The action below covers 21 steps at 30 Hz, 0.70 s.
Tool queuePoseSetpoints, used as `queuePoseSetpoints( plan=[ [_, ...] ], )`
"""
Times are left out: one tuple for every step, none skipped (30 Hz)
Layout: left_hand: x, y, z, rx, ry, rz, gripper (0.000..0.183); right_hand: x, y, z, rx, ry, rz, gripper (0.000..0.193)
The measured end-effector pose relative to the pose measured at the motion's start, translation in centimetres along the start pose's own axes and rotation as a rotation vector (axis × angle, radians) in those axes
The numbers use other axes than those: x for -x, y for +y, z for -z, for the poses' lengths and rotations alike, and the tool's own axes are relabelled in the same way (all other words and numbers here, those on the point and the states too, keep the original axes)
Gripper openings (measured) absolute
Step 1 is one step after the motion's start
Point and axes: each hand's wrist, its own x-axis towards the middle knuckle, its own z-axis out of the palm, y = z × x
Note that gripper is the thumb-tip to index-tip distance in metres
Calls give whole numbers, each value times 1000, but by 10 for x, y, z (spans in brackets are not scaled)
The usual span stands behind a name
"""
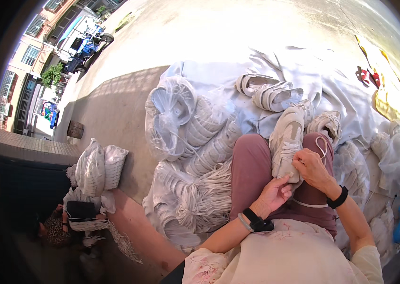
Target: The recorder is sitting outdoors lacing up white athletic shoes.
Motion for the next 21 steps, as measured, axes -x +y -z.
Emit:
queuePoseSetpoints(
  plan=[
    [0,-1,2,-12,8,-4,13,1,-1,-2,4,0,23,10],
    [2,-2,1,-19,8,-5,14,2,-2,-2,16,2,36,8],
    [4,0,2,-29,16,-15,14,0,-3,-1,1,5,65,8],
    [5,0,2,-34,23,-15,14,-1,-3,2,-5,-35,68,8],
    [6,0,4,-44,23,-31,14,-2,-4,3,-7,-74,68,8],
    [7,0,7,-40,7,-27,15,-2,-5,3,-13,-72,83,8],
    [6,2,6,-36,-11,-19,15,-3,-6,4,-19,-71,72,8],
    [5,3,5,-43,-14,-29,15,-3,-7,3,-25,-72,59,8],
    [4,3,4,-43,1,-24,14,-4,-6,-1,-28,-71,69,8],
    [3,3,3,-43,16,-18,13,-5,-5,-4,-48,-30,83,9],
    [2,4,3,-43,8,-12,11,-5,-5,-7,-69,10,95,11],
    [2,3,3,-45,7,-18,11,-6,-5,-10,-71,9,102,11],
    [2,3,3,-41,18,-24,11,-7,-6,-13,-72,15,118,11],
    [2,3,2,-36,29,-29,10,-8,-7,-15,-72,21,134,11],
    [2,3,2,-37,30,-35,10,-7,-9,-15,-75,20,139,11],
    [1,3,4,-43,23,-34,10,-6,-13,-13,3,13,127,11],
    [1,3,5,-48,16,-33,11,-5,-17,-12,82,7,115,11],
    [0,1,7,-47,17,-41,11,-4,-19,-11,78,3,122,11],
    [-2,-1,9,-39,10,-43,10,-2,-21,-10,152,9,163,11],
    [-3,-2,11,-32,2,-45,10,-2,-23,-9,225,17,204,12],
    [-3,-1,14,-32,2,-51,10,-3,-25,-9,222,16,210,12]
  ],
)
